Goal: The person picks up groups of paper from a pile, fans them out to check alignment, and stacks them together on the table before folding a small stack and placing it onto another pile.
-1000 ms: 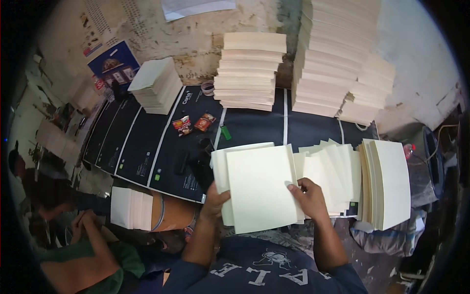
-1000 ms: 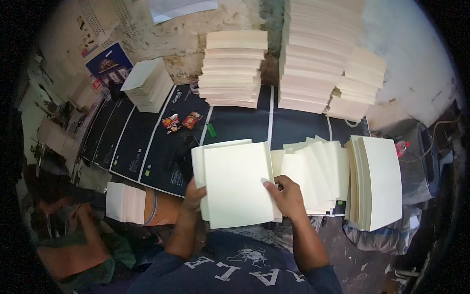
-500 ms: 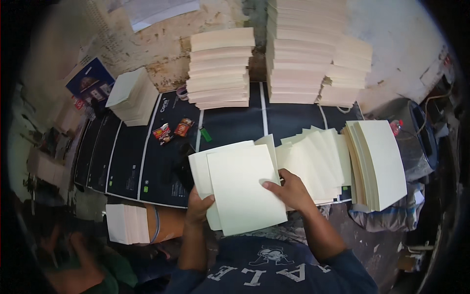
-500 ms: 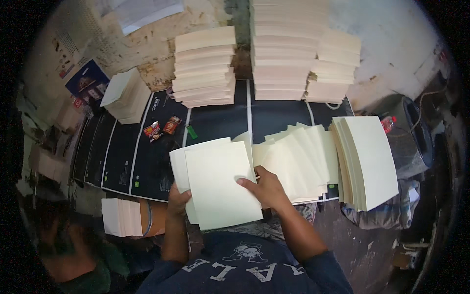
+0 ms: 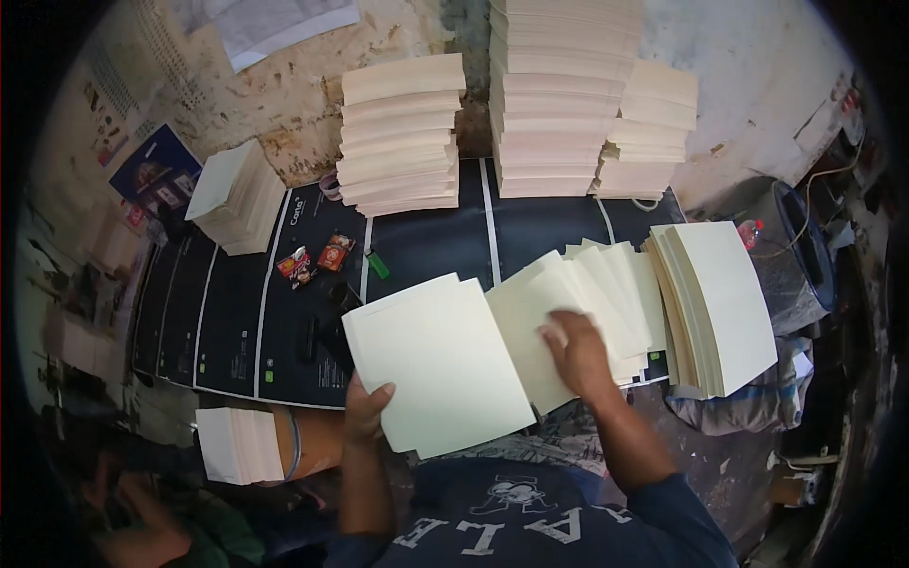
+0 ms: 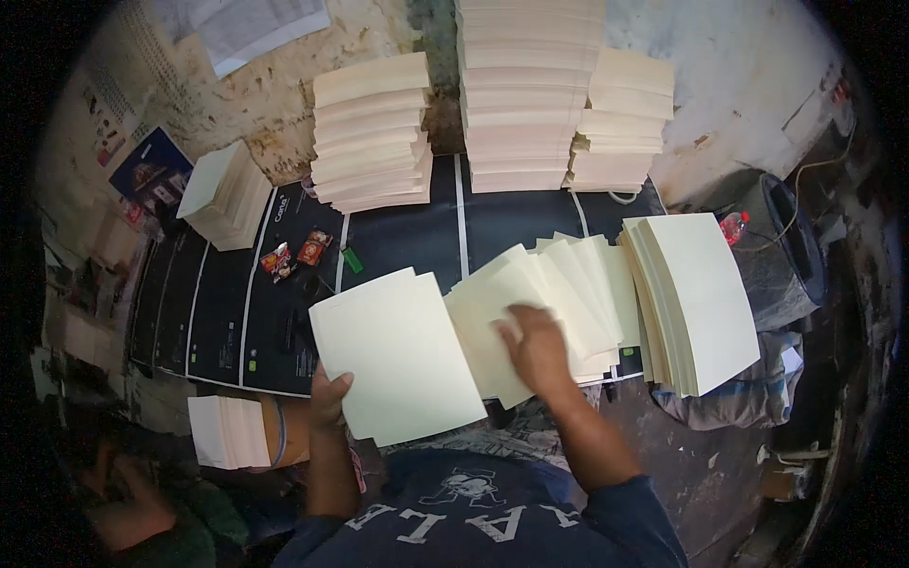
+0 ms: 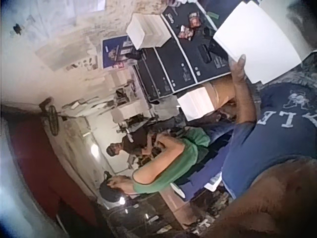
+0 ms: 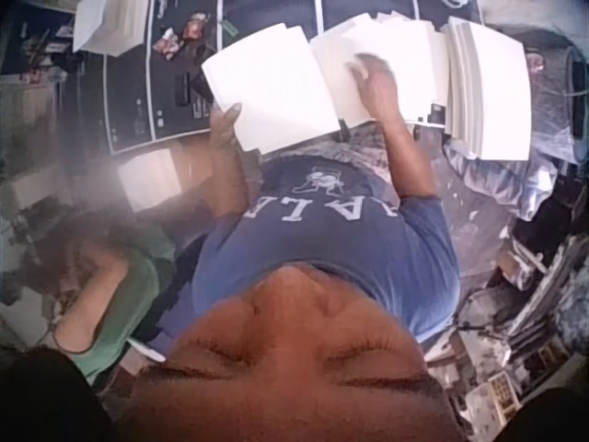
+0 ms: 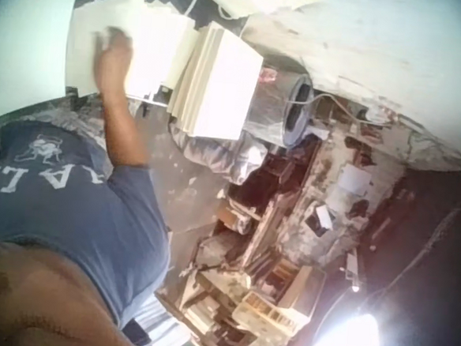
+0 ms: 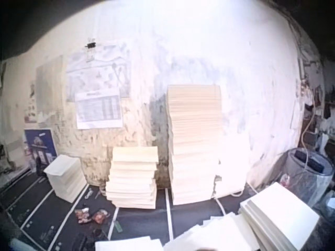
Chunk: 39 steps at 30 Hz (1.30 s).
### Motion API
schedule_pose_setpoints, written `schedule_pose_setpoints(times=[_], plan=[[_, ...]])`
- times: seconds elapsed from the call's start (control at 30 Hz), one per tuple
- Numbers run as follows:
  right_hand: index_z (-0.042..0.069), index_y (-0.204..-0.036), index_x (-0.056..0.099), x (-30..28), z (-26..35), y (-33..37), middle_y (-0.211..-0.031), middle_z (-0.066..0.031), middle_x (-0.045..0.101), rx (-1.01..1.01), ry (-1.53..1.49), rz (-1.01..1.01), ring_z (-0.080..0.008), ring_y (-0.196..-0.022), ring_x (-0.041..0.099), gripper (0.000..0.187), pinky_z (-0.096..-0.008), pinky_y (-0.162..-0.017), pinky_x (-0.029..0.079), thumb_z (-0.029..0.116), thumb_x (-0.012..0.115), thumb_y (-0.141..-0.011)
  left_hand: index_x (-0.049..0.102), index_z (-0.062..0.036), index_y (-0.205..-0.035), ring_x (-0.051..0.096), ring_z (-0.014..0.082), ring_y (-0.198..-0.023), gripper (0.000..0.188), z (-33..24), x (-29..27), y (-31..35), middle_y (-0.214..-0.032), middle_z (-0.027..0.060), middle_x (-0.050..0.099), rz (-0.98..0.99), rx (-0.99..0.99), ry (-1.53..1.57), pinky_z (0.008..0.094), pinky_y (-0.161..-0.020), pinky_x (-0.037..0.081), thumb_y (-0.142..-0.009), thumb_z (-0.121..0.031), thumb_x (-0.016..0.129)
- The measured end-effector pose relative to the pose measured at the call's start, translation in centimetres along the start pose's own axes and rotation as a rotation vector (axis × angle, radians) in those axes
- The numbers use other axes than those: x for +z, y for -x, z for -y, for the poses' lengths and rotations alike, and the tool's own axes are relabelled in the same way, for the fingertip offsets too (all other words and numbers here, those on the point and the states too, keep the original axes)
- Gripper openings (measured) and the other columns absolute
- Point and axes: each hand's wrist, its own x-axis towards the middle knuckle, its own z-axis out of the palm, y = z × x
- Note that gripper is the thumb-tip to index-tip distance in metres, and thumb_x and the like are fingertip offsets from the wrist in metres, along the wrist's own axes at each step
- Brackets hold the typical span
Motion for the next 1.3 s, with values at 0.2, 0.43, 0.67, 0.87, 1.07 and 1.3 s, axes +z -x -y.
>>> schedule_pose_setpoints(times=[0.2, 0.43, 0.67, 0.87, 1.07, 1.3], plan=[[-0.007, -0.099, 0.063, -3.4, 4.0, -1.4, -0.087, -0.0282, 0.066, 0.323, -0.309, 0.472, -0.0408, -0.084, 0.066, 0.048, -0.0435, -0.075, 0.05, 0.04, 0.066, -0.087, 0.036, 0.0007, -0.137, 0.055, 0.0227, -0.113, 0.06, -1.1, 0.7, 0.3, -0.125, 0.0133, 0.054, -0.035, -0.042, -0.076, 0.0373, -0.098, 0.045, -0.084, -0.007, 0.063], [0.012, -0.14, 0.043, -3.0, -0.6, -1.0, -0.131, -0.0236, 0.049, 0.114, 0.414, 0.274, -0.0368, -0.119, 0.051, 0.06, -0.0454, -0.089, 0.048, 0.019, 0.065, -0.085, 0.033, -0.0012, -0.139, 0.053, 0.0199, -0.117, 0.059, -3.9, -0.8, 0.7, -0.128, 0.0128, 0.052, 0.028, -0.086, -0.236, 0.0371, -0.099, 0.044, -0.088, -0.006, 0.062], [0.005, -0.089, 0.074, -1.1, 7.7, -1.0, -0.107, -0.018, 0.067, 0.062, -0.1, 0.28, -0.0339, -0.106, 0.059, 0.037, -0.0409, -0.088, 0.048, 0.041, 0.065, -0.088, 0.03, -0.0041, -0.144, 0.051, 0.0204, -0.121, 0.066, -0.8, 0.7, 0.8, -0.133, 0.0112, 0.049, 0.094, -0.001, -0.07, 0.0366, -0.1, 0.043, -0.089, -0.009, 0.066], [-0.004, -0.104, 0.067, -1.8, 5.2, -1.2, -0.103, -0.0225, 0.068, 0.281, -0.403, 0.336, -0.0375, -0.097, 0.064, 0.053, -0.0385, -0.085, 0.05, 0.047, 0.059, -0.091, 0.03, -0.0034, -0.144, 0.05, 0.021, -0.121, 0.068, -0.6, 0.3, 1.2, -0.134, 0.0116, 0.049, 0.104, -0.012, 0.049, 0.0375, -0.101, 0.042, -0.088, -0.011, 0.068], [-0.005, -0.119, 0.059, -1.5, 8.3, -1.3, -0.103, -0.0225, 0.069, 0.356, -0.225, 0.544, -0.0289, -0.095, 0.067, 0.057, -0.0346, -0.085, 0.05, 0.045, 0.058, -0.094, 0.036, -0.0022, -0.14, 0.053, 0.0216, -0.119, 0.063, 1.0, 1.1, 0.9, -0.13, 0.0116, 0.053, 0.146, 0.001, -0.028, 0.0376, -0.098, 0.044, -0.086, -0.011, 0.069], [-0.013, -0.113, 0.058, -3.2, -0.1, -1.0, -0.09, -0.0309, 0.066, 0.45, -0.186, 0.189, -0.039, -0.086, 0.067, 0.05, -0.0419, -0.083, 0.051, 0.032, 0.062, -0.091, 0.035, -0.0045, -0.141, 0.055, 0.0231, -0.116, 0.066, -0.6, -0.4, 1.5, -0.129, 0.0127, 0.054, 0.037, -0.006, 0.017, 0.0384, -0.098, 0.045, -0.085, -0.01, 0.07]])
